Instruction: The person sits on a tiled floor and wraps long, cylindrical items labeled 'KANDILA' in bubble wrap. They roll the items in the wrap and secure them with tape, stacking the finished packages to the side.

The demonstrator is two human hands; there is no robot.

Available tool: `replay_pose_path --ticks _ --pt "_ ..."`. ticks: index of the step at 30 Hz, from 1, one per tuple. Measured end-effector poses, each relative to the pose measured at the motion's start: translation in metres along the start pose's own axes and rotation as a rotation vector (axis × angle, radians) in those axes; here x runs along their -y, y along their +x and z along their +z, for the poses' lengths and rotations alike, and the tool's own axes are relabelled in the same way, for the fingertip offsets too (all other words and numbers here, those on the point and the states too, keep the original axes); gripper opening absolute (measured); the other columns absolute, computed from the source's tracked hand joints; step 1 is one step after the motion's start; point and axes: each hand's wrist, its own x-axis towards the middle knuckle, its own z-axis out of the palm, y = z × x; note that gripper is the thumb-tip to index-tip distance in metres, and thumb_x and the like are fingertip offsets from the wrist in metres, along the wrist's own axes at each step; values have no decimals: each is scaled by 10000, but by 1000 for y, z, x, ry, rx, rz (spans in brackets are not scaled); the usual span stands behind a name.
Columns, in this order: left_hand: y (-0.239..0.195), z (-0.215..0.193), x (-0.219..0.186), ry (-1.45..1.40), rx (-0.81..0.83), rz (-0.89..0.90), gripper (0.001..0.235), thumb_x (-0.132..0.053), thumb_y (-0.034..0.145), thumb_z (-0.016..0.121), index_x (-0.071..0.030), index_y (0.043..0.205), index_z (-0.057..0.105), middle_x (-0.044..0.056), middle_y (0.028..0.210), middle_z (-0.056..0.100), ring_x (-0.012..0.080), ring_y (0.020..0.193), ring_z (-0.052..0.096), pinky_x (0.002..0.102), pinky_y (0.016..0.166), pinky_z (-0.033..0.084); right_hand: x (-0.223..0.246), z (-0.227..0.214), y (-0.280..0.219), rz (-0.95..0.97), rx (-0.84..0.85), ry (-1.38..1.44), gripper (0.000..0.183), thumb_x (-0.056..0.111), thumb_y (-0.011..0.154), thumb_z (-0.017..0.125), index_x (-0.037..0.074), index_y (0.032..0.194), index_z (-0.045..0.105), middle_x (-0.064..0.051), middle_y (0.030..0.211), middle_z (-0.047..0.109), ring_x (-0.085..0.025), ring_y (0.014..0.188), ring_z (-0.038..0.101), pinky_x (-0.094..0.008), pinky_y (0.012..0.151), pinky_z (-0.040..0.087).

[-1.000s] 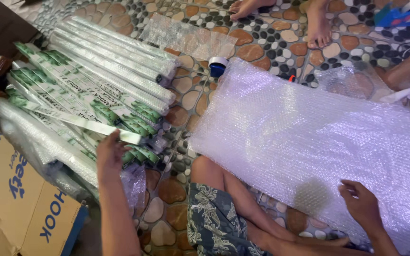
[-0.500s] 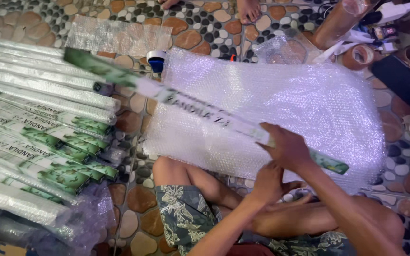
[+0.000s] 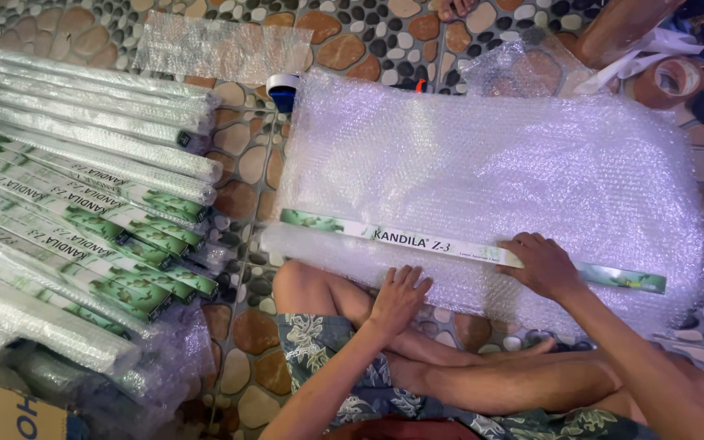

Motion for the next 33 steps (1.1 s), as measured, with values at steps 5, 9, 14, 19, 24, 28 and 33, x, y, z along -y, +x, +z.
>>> replay_pose_path --ticks 5,9,14,19,24,28,33 --pt "4 5 6 17 14 18 620 -407 785 856 -223 1342 654 163 1345 628 369 1281 588 542 1017 455 19 22 -5 72 -122 -2 611 693 914 607 340 1412 632 18 1288 617 -246 1253 631 -438 1007 569" --pt "0 25 8 35 31 22 438 -383 852 810 -235 1258 741 144 1353 647 349 1291 593 514 986 502 18 39 -16 80 -201 74 623 654 901 659 287 1404 646 -39 1355 602 -306 1290 610 -488 1021 549" --pt "9 -3 11 -140 54 48 251 -358 948 712 -221 1138 801 148 1333 663 346 1293 605 472 932 538 19 47 -22 101 -379 105 602 609 874 716 203 1318 710 -76 1325 658 -308 1257 628 -469 962 550" --pt "3 -9 12 -197 60 -20 232 -327 990 642 -211 1063 829 147 1323 680 349 1296 615 478 901 557 16 58 -16 94 -336 226 580 584 879 730 210 1322 697 -56 1386 654 -279 1324 596 -463 1007 518" --pt "4 -3 12 -180 2 -57 201 -304 993 632 -211 1036 806 100 1291 730 311 1267 660 463 941 557 5 60 -18 72 -339 357 561 593 882 741 201 1281 701 -43 1407 675 -268 1332 616 -455 1025 499" --pt "3 12 15 -179 -124 -27 178 -300 1033 595 -223 1044 756 50 1151 768 246 1163 706 406 960 518 9 61 -22 77 -334 343 559 547 883 759 183 1302 692 -46 1439 657 -263 1353 604 -449 1038 492" --pt "21 18 21 -149 -343 30 128 -278 1053 589 -212 1040 698 12 990 737 222 1014 711 384 963 486 47 -1 -41 120 -240 404 837 746 926 621 185 1540 528 -145 1501 579 -345 1410 551 -533 1157 383"
